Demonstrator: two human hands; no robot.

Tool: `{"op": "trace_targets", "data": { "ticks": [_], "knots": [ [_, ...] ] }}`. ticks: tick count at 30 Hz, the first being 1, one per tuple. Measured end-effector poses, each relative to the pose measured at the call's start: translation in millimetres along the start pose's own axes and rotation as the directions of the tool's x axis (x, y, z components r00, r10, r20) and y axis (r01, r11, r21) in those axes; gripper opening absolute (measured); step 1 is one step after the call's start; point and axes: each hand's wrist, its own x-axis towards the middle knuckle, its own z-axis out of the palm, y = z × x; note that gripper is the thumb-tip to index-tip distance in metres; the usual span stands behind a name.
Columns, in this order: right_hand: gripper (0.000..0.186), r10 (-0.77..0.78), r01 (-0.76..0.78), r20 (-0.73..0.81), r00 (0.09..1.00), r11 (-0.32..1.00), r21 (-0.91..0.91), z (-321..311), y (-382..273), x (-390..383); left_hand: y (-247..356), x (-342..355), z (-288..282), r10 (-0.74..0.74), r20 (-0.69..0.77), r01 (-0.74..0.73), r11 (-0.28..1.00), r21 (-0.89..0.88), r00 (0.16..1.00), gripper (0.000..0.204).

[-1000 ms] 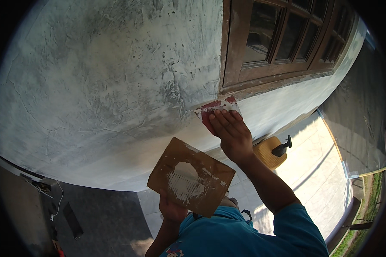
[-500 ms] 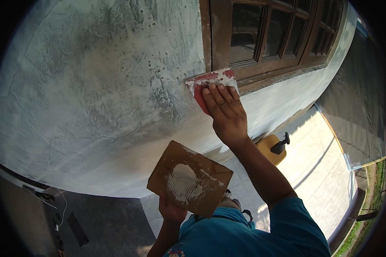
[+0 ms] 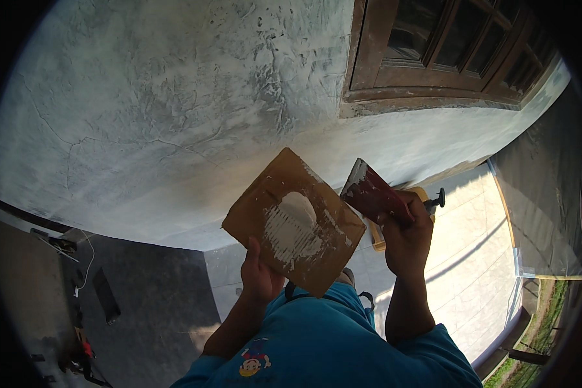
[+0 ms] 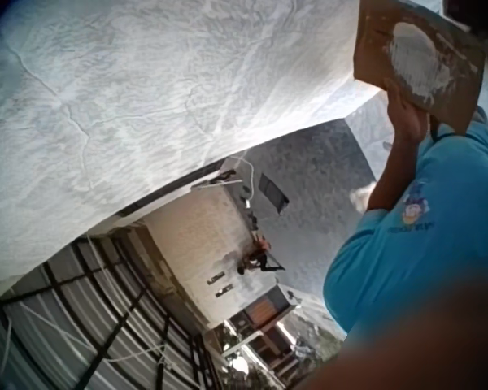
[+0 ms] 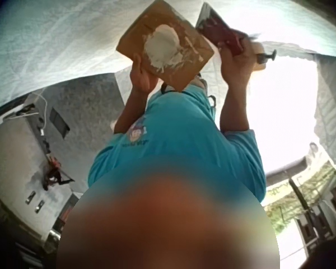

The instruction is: Applying putty to a wall surface around a window frame to repair or prepare it for painting.

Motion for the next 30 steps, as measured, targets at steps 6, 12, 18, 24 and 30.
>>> {"op": "trace_targets", "data": {
  "ticks": [6,12,18,24,30],
  "knots": [
    [0.03,0.202,-0.192,0.189,0.961,0.979,-0.067,-6.8,1.2,-11.6,-15.7,3.3,22.6,-0.034,-0.017,0.036,0.996,0.085,0.999,0.061],
    [0.03,0.207,-0.157,0.294,0.933,0.97,-0.183,-21.2,9.2,4.3,-43.3,8.8,47.1,-0.038,-0.005,0.038,0.989,0.144,0.999,0.062],
    [0.029,0.175,-0.135,0.273,0.946,0.978,-0.159,-42.1,33.1,18.3,-66.7,17.8,57.1,-0.039,-0.024,0.042,0.98,0.194,0.999,0.061],
    [0.028,0.157,-0.095,0.289,0.944,0.971,-0.219,-64.8,43.7,33.0,-80.1,25.3,71.7,-0.051,-0.038,0.057,0.984,0.171,0.998,0.06],
    [0.031,0.203,-0.11,0.318,0.926,0.951,-0.288,-70.6,46.0,39.7,-86.9,33.4,70.0,-0.095,-0.033,0.1,0.962,0.255,0.995,0.061]
  ]
}}
